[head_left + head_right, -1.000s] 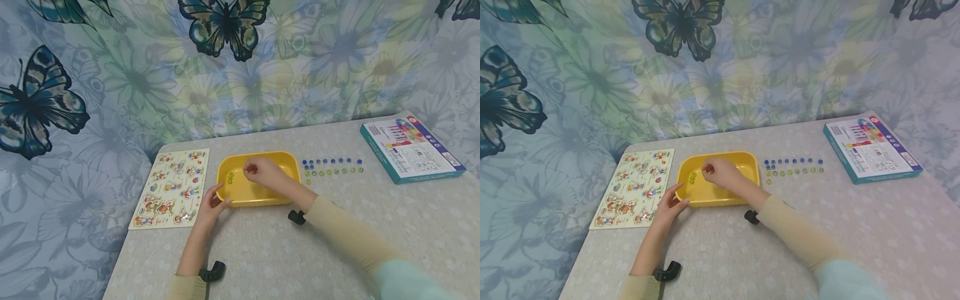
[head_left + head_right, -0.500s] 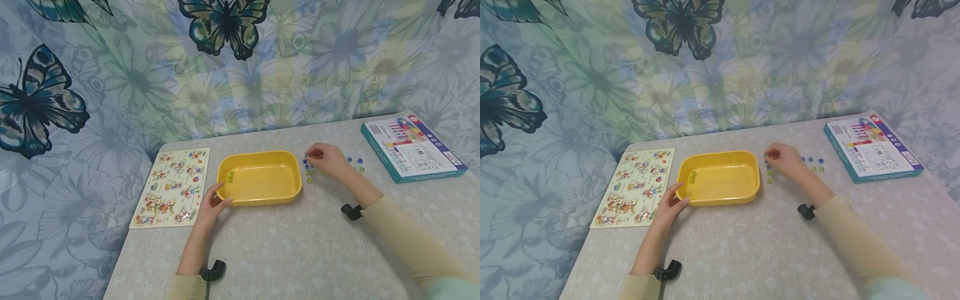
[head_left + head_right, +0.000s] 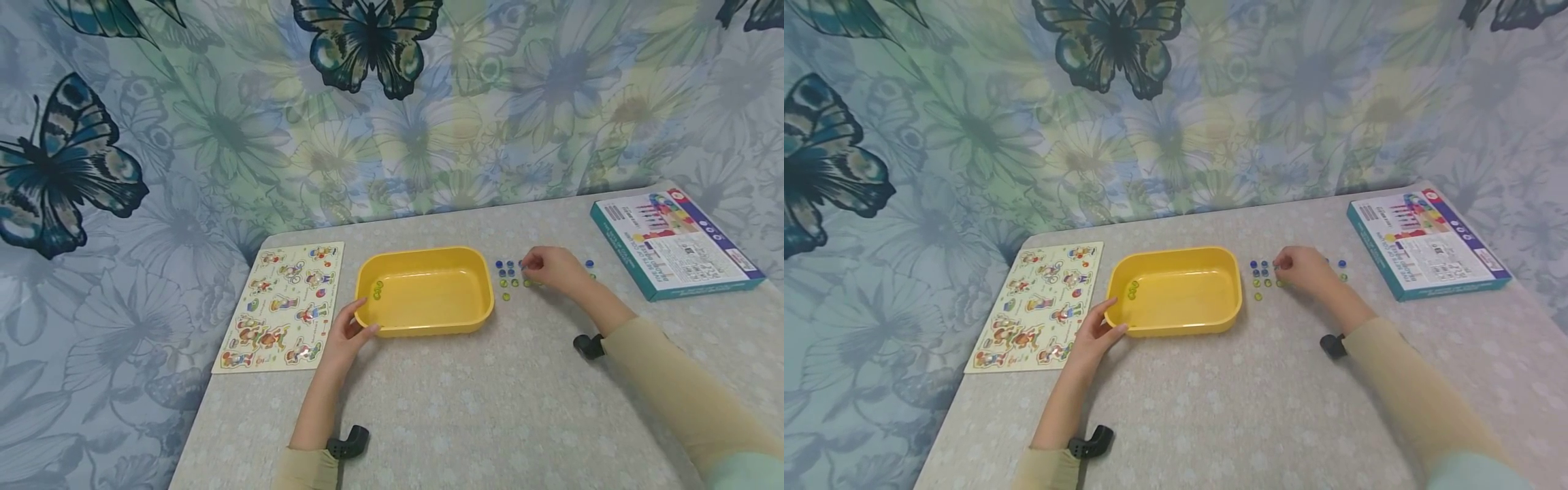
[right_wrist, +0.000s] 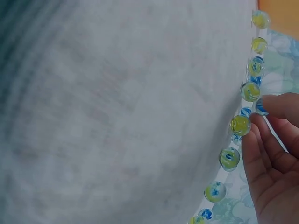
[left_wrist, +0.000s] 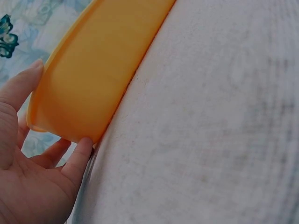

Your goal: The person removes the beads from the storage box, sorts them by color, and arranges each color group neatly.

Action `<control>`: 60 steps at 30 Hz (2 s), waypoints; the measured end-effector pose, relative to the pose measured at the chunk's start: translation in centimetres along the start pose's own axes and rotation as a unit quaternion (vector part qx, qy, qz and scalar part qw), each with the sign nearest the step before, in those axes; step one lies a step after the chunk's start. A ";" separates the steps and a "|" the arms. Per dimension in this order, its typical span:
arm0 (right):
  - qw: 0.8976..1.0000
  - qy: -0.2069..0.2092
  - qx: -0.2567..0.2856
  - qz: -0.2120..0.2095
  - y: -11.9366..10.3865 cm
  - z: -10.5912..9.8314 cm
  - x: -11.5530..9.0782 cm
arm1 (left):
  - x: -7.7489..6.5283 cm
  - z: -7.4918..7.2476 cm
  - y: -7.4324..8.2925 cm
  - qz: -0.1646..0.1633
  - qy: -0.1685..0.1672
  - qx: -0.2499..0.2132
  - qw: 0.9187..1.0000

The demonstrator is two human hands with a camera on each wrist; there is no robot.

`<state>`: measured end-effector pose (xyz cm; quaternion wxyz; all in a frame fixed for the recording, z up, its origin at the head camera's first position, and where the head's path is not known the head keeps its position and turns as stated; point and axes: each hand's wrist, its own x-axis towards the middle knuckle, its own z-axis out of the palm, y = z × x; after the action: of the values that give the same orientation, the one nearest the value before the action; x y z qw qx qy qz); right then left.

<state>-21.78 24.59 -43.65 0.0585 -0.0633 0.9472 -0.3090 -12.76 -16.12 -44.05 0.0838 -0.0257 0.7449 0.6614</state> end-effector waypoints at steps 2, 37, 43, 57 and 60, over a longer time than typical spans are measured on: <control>1.000 -0.006 -0.005 0.003 0.1 0.1 0.2 | 0.3 -0.1 -0.5 0.002 0.002 -0.005 1.000; 0.999 -0.010 -0.015 0.029 -0.4 0.1 0.3 | 1.2 -0.2 -2.8 0.002 0.023 0.006 1.000; 1.000 0.002 -0.009 0.006 -1.9 -0.8 0.1 | 1.2 -0.2 -2.8 0.004 0.024 0.010 1.000; 0.991 -0.003 0.068 -0.118 -9.9 2.1 0.2 | 1.1 -0.3 -2.6 0.009 0.023 0.011 1.000; 0.987 -0.019 0.071 -0.141 -11.6 4.0 0.7 | 1.1 -0.3 -2.4 0.008 0.022 0.013 1.000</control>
<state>-20.91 12.86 -40.01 0.0363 -0.1974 0.9033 -0.3791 -13.55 -16.63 -46.58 0.0625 -0.0337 0.7555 0.6513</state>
